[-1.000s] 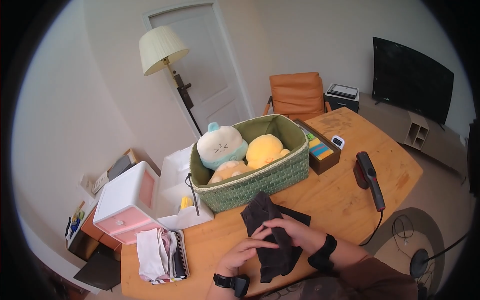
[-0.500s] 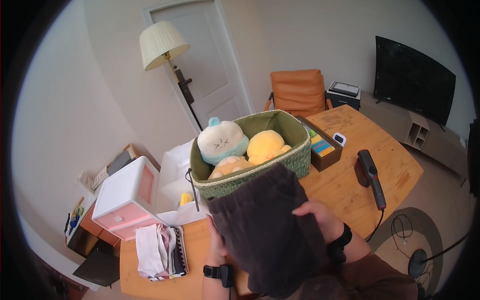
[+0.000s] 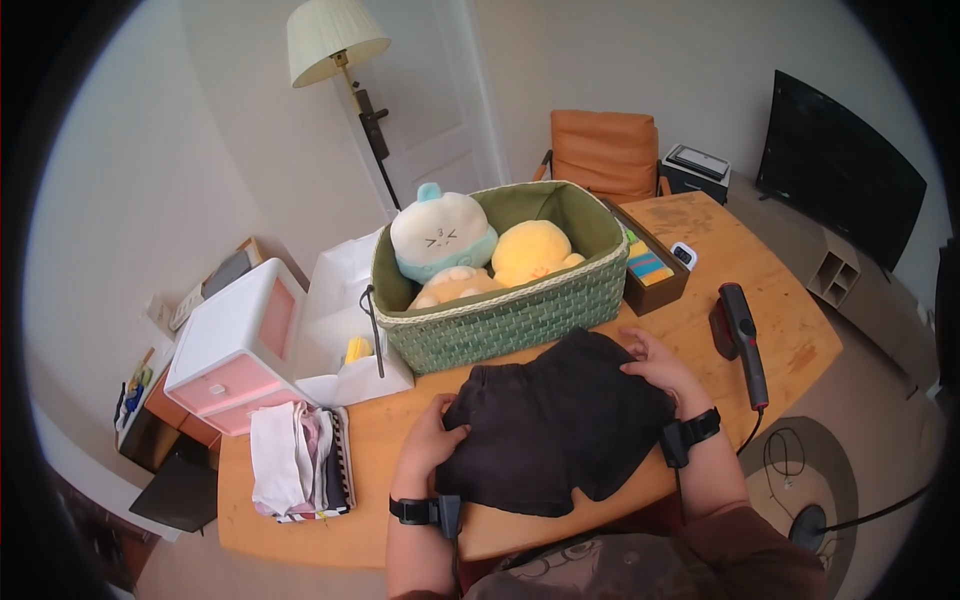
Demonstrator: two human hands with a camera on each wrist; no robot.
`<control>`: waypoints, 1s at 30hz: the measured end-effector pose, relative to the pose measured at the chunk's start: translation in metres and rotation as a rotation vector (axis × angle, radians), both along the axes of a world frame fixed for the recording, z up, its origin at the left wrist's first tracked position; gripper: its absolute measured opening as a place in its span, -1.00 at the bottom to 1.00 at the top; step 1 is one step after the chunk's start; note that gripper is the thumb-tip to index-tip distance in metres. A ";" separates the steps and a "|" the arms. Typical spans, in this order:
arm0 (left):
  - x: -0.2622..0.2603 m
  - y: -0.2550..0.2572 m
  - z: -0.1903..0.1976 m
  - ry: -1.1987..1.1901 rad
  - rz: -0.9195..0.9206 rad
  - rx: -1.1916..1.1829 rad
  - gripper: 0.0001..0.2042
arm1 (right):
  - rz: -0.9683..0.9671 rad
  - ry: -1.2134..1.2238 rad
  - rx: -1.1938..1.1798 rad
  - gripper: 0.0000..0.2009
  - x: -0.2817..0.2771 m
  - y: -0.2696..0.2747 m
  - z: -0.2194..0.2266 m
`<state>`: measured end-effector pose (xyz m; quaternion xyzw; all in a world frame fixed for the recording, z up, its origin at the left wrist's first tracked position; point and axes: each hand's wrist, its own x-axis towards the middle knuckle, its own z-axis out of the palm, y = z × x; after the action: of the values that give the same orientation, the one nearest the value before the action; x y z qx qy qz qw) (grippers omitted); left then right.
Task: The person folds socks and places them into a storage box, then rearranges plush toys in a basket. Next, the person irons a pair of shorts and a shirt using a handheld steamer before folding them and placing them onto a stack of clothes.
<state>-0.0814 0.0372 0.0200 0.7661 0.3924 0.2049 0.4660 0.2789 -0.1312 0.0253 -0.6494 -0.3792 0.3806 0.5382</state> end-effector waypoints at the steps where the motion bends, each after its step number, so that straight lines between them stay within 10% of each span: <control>1: -0.002 -0.002 0.004 0.001 0.003 -0.004 -0.51 | 0.003 0.001 -0.004 -0.40 0.004 0.000 -0.004; 10: -0.018 0.002 0.020 0.331 0.153 0.095 -0.42 | 0.177 -0.067 0.045 -0.43 -0.018 0.014 -0.011; 12: -0.020 0.001 0.015 0.194 0.210 0.566 -0.41 | 0.073 -0.322 -0.078 -0.47 -0.024 0.011 0.004; 28: -0.004 -0.014 0.021 0.227 0.105 0.381 -0.47 | 0.070 -0.649 -0.061 -0.59 -0.022 0.008 -0.008; 30: -0.004 -0.014 0.023 0.154 0.086 0.629 -0.53 | -0.077 -0.673 0.070 -0.65 -0.035 0.004 0.006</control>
<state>-0.0852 0.0231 0.0432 0.8684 0.3761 0.2770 0.1664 0.2438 -0.1269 0.0315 -0.7336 -0.5235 0.1109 0.4189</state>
